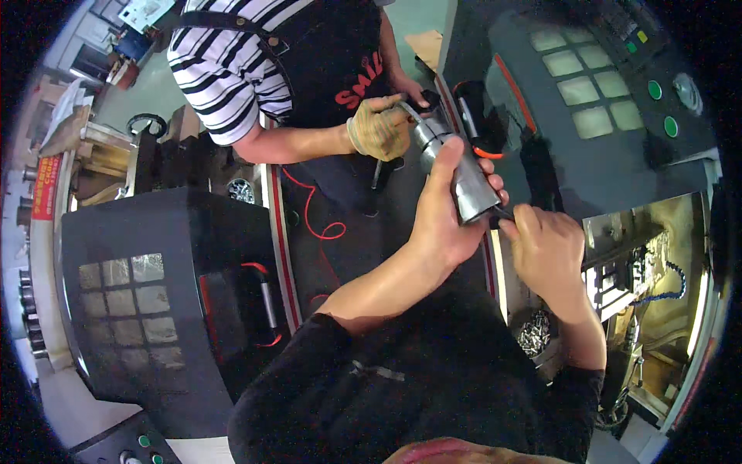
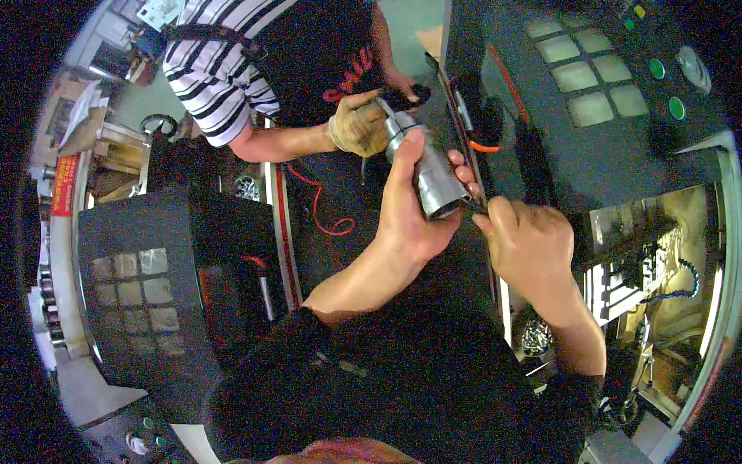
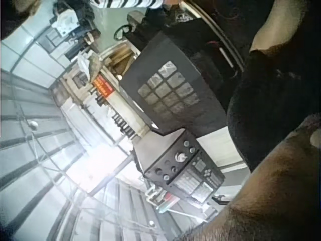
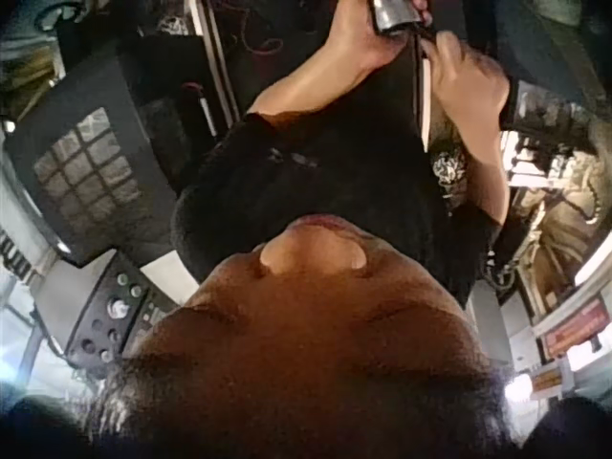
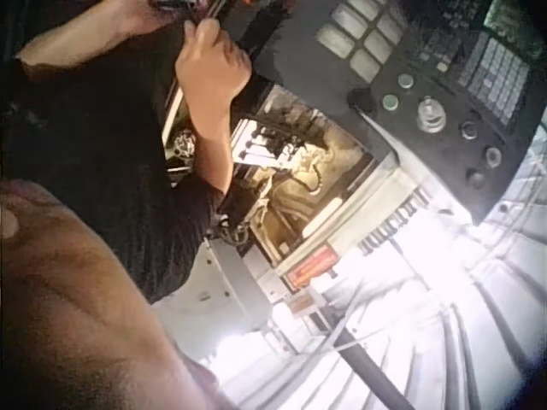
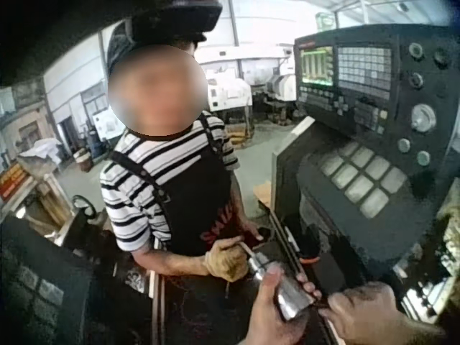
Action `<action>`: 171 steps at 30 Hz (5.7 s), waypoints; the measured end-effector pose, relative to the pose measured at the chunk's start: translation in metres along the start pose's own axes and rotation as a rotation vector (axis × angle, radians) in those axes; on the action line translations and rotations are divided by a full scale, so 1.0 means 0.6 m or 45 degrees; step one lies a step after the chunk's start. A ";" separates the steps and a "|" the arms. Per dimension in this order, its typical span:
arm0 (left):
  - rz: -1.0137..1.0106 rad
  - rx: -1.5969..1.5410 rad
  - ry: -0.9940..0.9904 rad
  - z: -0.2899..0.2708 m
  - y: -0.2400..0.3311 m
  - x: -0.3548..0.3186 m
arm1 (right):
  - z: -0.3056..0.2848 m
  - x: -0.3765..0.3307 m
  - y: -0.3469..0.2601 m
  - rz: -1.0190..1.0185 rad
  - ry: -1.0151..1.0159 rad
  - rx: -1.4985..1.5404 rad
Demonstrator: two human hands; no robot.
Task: The person uses a wrench to tighten a bolt on a cylindrical metal component held by a coworker. The person repeatedly adjusts the wrench and rotates the component to access different angles while the coworker stabilizes the part.
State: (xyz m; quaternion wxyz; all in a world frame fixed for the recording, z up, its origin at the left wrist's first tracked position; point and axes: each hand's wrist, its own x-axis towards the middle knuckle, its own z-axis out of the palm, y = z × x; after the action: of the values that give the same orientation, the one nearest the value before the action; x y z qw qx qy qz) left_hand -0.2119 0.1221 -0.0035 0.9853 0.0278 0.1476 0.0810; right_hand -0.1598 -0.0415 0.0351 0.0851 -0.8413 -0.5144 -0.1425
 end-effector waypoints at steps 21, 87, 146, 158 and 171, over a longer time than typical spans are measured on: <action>0.122 0.081 0.016 -0.011 -0.022 0.005 | 0.099 -0.048 0.005 0.260 0.102 0.445; 0.403 0.669 0.296 -0.009 -0.002 0.018 | 0.235 -0.037 -0.059 0.470 0.392 1.281; 0.314 0.180 0.181 -0.139 0.042 -0.013 | 0.161 -0.116 -0.045 0.513 0.050 0.711; 0.208 0.149 0.184 -0.073 0.039 -0.075 | 0.162 -0.124 -0.002 0.867 0.033 1.114; 0.118 0.004 -0.022 -0.107 0.052 -0.122 | 0.175 -0.118 0.012 0.973 -0.248 1.436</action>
State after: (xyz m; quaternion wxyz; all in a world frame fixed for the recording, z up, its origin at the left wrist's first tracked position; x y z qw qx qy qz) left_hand -0.3046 0.1428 -0.0413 0.9817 0.0368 0.1378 0.1260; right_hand -0.1681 -0.0737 -0.0871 0.5076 -0.7999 -0.1824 0.2631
